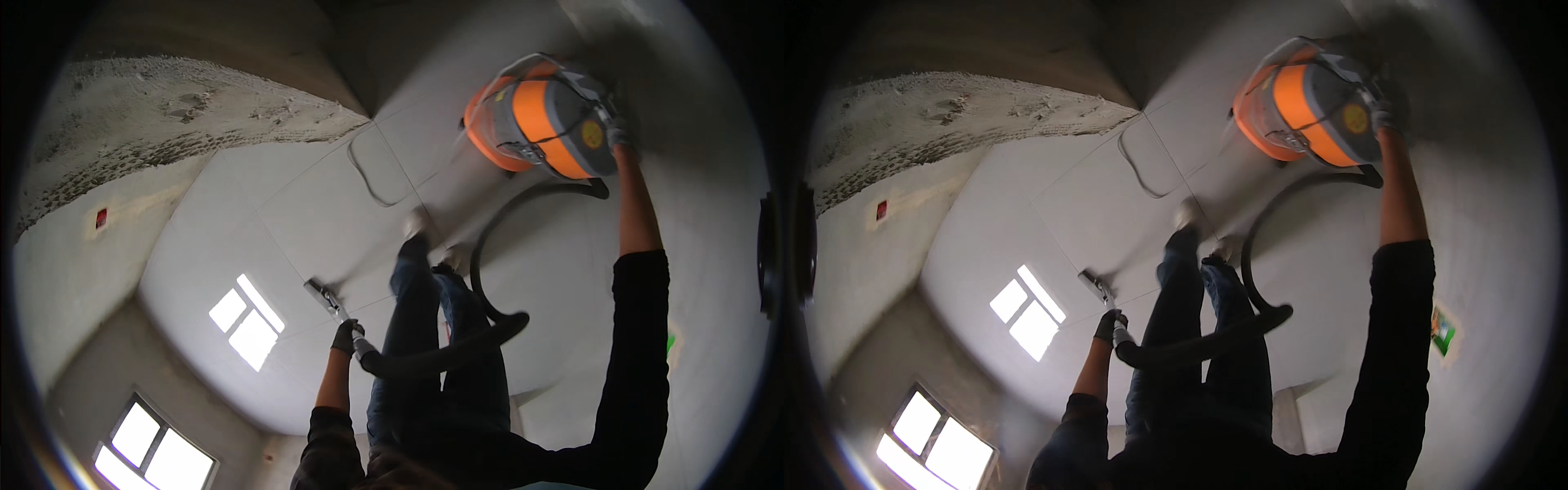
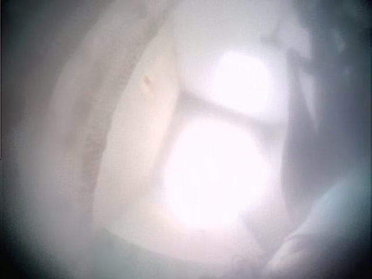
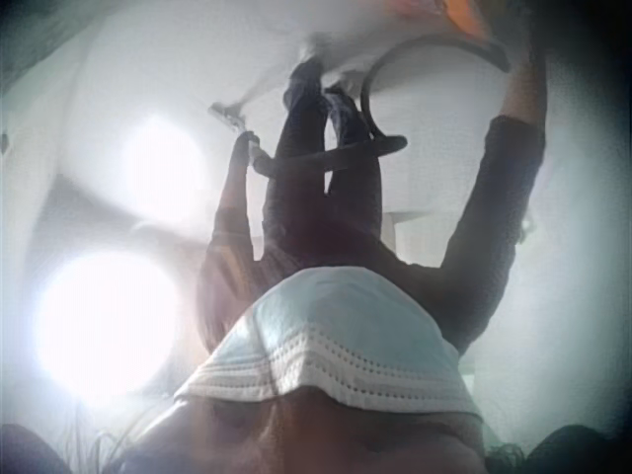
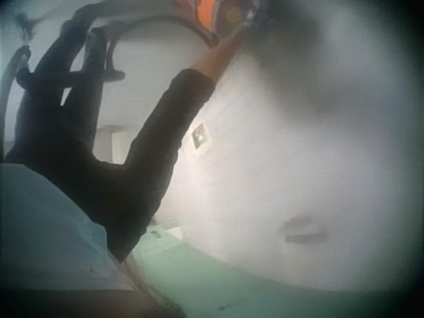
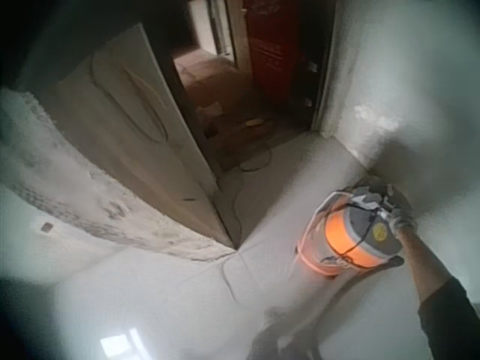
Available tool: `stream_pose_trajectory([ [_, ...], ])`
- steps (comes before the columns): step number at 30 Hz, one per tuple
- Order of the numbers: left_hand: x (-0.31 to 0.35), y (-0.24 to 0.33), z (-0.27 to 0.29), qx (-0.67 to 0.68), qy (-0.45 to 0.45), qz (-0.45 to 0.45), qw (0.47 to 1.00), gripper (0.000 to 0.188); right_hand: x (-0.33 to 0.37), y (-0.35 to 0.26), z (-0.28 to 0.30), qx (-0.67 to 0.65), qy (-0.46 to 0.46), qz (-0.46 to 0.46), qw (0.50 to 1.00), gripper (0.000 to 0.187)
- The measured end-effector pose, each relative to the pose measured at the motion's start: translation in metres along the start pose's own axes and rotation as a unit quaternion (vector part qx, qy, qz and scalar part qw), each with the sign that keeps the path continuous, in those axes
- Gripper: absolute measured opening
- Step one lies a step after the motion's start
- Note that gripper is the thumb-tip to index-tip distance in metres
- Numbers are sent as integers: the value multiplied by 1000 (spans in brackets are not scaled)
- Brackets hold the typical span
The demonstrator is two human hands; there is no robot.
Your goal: The person vacuums a tiled floor and staircase using a canister vacuum with a long wand and floor head. They move the vacuum head back and forth across the floor, then carry the unit up the stairs and continue vacuuming the steps and landing.
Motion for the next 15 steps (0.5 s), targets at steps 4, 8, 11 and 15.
stream_pose_trajectory([
  [4, -5, -33, -122, -78, 3, -3, 997, 7, -106, 86, -13, 5, -50, 34, 998, 52],
  [8, 0, -23, -208, -2, 37, -14, 999, 7, -208, 156, -12, 80, -107, 86, 987, 61],
  [11, -2, -15, -260, 17, -9, -52, 998, 8, -285, 191, -17, 74, -141, 124, 979, 67],
  [15, -6, -29, -299, 48, -75, -56, 995, 10, -348, 199, -14, 145, -117, 175, 967, 69],
])
Point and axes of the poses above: each hand's wrist, its own x-axis away from the middle knuckle, its own z-axis out of the back of the hand, y = z × x, the point moved 4 cm from there along -x, towards the middle knuckle, and after that the axes turned 9 degrees about -x, right-handed, at the moved point
